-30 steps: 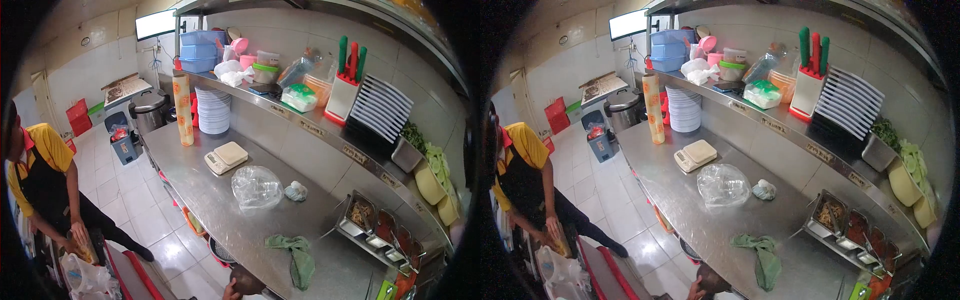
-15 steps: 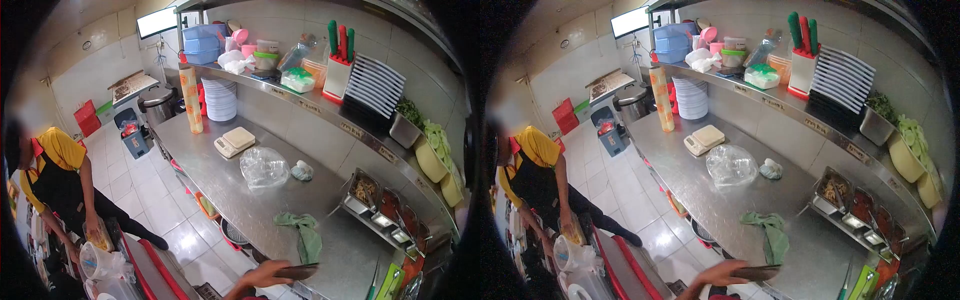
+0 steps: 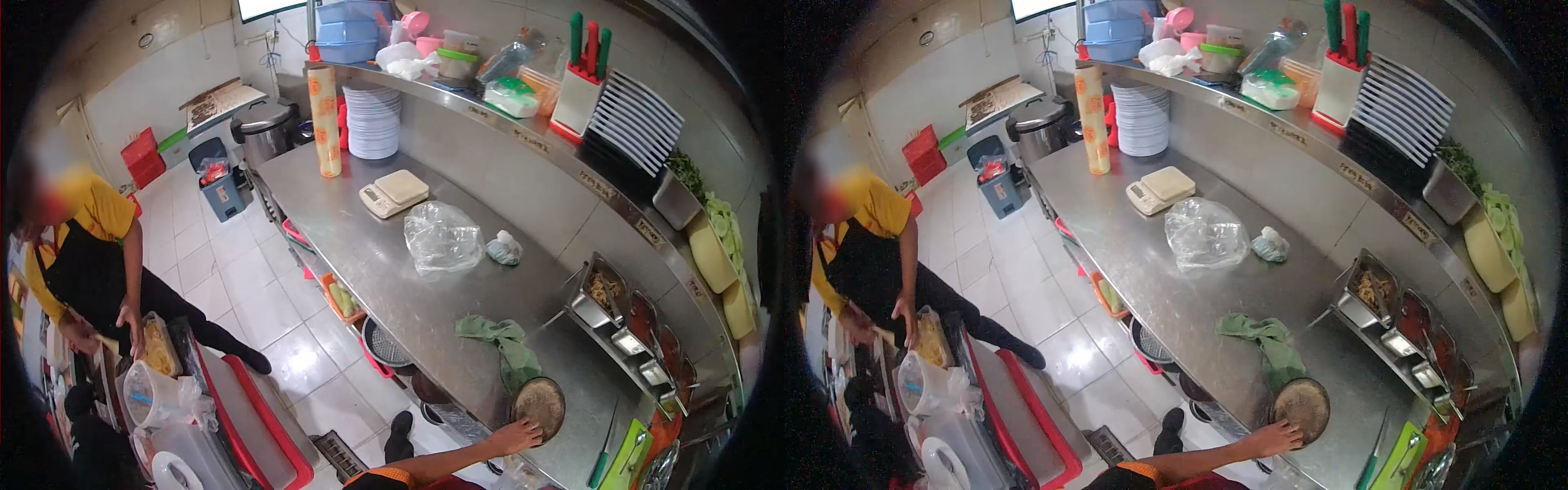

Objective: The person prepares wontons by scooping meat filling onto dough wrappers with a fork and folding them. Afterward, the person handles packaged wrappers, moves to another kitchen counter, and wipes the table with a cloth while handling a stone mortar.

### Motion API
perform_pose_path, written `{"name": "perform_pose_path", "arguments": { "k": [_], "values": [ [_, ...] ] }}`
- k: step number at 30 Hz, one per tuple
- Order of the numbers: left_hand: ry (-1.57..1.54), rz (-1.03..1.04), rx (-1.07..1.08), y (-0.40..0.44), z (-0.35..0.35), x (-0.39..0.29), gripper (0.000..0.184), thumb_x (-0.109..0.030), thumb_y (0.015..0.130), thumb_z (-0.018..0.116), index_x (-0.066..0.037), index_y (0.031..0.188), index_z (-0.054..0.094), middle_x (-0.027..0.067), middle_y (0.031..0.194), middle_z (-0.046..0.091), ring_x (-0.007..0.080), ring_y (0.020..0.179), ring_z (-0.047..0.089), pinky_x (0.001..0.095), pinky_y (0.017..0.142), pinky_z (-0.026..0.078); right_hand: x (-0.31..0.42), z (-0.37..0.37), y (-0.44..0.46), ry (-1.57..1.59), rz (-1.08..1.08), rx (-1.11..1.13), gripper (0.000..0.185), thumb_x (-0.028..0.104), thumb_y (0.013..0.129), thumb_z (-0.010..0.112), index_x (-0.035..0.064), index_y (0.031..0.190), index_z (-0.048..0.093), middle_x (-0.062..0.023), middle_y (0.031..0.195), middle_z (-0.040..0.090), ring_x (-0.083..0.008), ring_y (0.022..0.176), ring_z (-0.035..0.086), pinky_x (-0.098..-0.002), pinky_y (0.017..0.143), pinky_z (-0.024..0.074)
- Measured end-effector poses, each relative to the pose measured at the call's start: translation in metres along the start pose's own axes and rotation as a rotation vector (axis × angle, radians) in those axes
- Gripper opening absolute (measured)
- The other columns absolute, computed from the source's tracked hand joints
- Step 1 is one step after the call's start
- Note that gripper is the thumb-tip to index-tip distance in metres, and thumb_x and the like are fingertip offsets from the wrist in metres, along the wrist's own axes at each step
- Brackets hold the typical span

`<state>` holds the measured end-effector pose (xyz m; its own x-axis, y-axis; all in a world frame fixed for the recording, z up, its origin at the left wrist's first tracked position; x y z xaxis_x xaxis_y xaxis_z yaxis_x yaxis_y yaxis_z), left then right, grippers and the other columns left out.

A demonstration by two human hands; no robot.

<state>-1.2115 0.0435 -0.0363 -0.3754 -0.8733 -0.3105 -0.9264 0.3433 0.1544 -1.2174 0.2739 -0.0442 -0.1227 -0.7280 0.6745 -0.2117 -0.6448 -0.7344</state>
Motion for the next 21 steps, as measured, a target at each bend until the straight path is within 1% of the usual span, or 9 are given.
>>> {"name": "perform_pose_path", "arguments": {
  "k": [4, 7, 10, 12, 15, 17, 18, 20, 21],
  "values": [
    [-0.118, -0.071, -0.01, -0.017, 0.005, 0.003, 0.044, -0.024, 0.089, 0.051, -0.007, 0.128, 0.047, 0.0118, 0.14, 0.044, 0.0274, 0.133, 0.038, 0.0445, 0.107, 0.032, 0.079, 0.003, 0.028, -0.157, -0.231, -0.044, 0.025, 0.012, 0.092, 0.056, 0.0031, 0.116, 0.056, -0.0055, 0.098, 0.063, -0.0132, 0.086, 0.06, -0.0257, 0.072, 0.0487],
    [-0.238, -0.165, -0.076, -0.039, 0.006, 0.005, 0.044, -0.023, 0.089, 0.053, -0.005, 0.129, 0.048, 0.0109, 0.14, 0.044, 0.0267, 0.132, 0.039, 0.0438, 0.107, 0.031, 0.114, 0.0, 0.051, 0.207, -0.177, 0.01, 0.027, 0.012, 0.091, 0.057, 0.0006, 0.115, 0.056, -0.0081, 0.099, 0.064, -0.0147, 0.09, 0.061, -0.0286, 0.078, 0.0491],
    [-0.189, -0.114, -0.536, -0.085, -0.009, 0.0, 0.042, -0.02, 0.087, 0.058, -0.002, 0.125, 0.052, 0.0119, 0.135, 0.049, 0.0286, 0.123, 0.047, 0.0427, 0.103, 0.037, 0.156, 0.008, 0.064, -0.61, -0.213, 0.03, 0.047, 0.024, 0.092, 0.058, -0.0009, 0.13, 0.045, -0.0175, 0.123, 0.055, -0.0259, 0.115, 0.053, -0.0406, 0.096, 0.0422],
    [-0.485, -0.267, -0.574, -0.126, -0.006, 0.013, 0.039, -0.013, 0.076, 0.064, -0.002, 0.113, 0.061, 0.0138, 0.118, 0.06, 0.0315, 0.11, 0.057, 0.0419, 0.096, 0.043, 0.168, 0.002, 0.075, -0.357, -0.217, -0.188, 0.024, 0.021, 0.091, 0.059, 0.0004, 0.102, 0.062, -0.0086, 0.09, 0.066, -0.0206, 0.088, 0.063, -0.0349, 0.078, 0.0503],
    [-0.746, -0.731, -0.761, -0.231, 0.011, 0.033, 0.034, -0.016, 0.079, 0.067, -0.012, 0.112, 0.064, 0.0126, 0.107, 0.064, 0.0302, 0.1, 0.062, 0.0397, 0.083, 0.051, 0.197, 0.019, 0.105, -0.431, -0.432, -0.241, 0.025, 0.018, 0.088, 0.063, 0.0013, 0.107, 0.062, -0.0142, 0.097, 0.066, -0.0237, 0.093, 0.064, -0.0351, 0.082, 0.0494],
    [-0.657, -1.402, -0.787, -0.304, 0.056, 0.049, 0.018, -0.012, 0.084, 0.061, -0.004, 0.099, 0.068, 0.0132, 0.092, 0.068, 0.0298, 0.076, 0.067, 0.0392, 0.072, 0.053, 0.226, 0.037, 0.118, -0.956, -0.563, -0.452, 0.043, 0.026, 0.085, 0.065, 0.0065, 0.123, 0.056, -0.0213, 0.12, 0.054, -0.0368, 0.117, 0.048, -0.045, 0.102, 0.0345],
    [-0.674, -1.296, -1.08, -0.342, 0.097, 0.058, 0.02, -0.019, 0.087, 0.059, -0.002, 0.094, 0.068, 0.0147, 0.079, 0.068, 0.029, 0.071, 0.067, 0.0397, 0.067, 0.053, 0.234, 0.044, 0.125, -1.015, -0.645, -0.509, 0.058, 0.032, 0.084, 0.065, 0.0096, 0.134, 0.048, -0.0211, 0.133, 0.046, -0.0387, 0.125, 0.039, -0.049, 0.107, 0.0262],
    [-0.867, -1.762, -0.913, -0.392, 0.087, 0.062, 0.024, -0.023, 0.092, 0.056, -0.001, 0.088, 0.067, 0.0098, 0.067, 0.064, 0.0162, 0.063, 0.063, 0.0318, 0.059, 0.051, 0.226, 0.048, 0.147, -1.18, -0.59, -0.515, 0.074, 0.036, 0.085, 0.063, 0.0089, 0.145, 0.029, -0.024, 0.147, 0.026, -0.0436, 0.133, 0.026, -0.0548, 0.109, 0.0171],
    [-0.881, -1.697, -1.199, -0.416, 0.124, 0.073, 0.024, -0.021, 0.092, 0.055, 0.0, 0.085, 0.065, 0.0066, 0.069, 0.063, 0.0124, 0.063, 0.06, 0.0285, 0.057, 0.05, 0.223, 0.055, 0.156, -1.209, -0.644, -0.52, 0.078, 0.037, 0.086, 0.061, 0.0066, 0.148, 0.023, -0.0256, 0.15, 0.019, -0.0449, 0.136, 0.021, -0.056, 0.11, 0.0146]
  ]
}}
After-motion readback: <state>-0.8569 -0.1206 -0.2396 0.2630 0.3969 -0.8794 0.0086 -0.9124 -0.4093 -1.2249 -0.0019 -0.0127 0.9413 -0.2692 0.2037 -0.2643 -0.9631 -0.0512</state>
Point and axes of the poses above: each hand's wrist, its own y-axis towards the middle knuckle, its own z-axis out of the palm, x = y × z, the point moved 8 cm from there along y, towards the middle knuckle
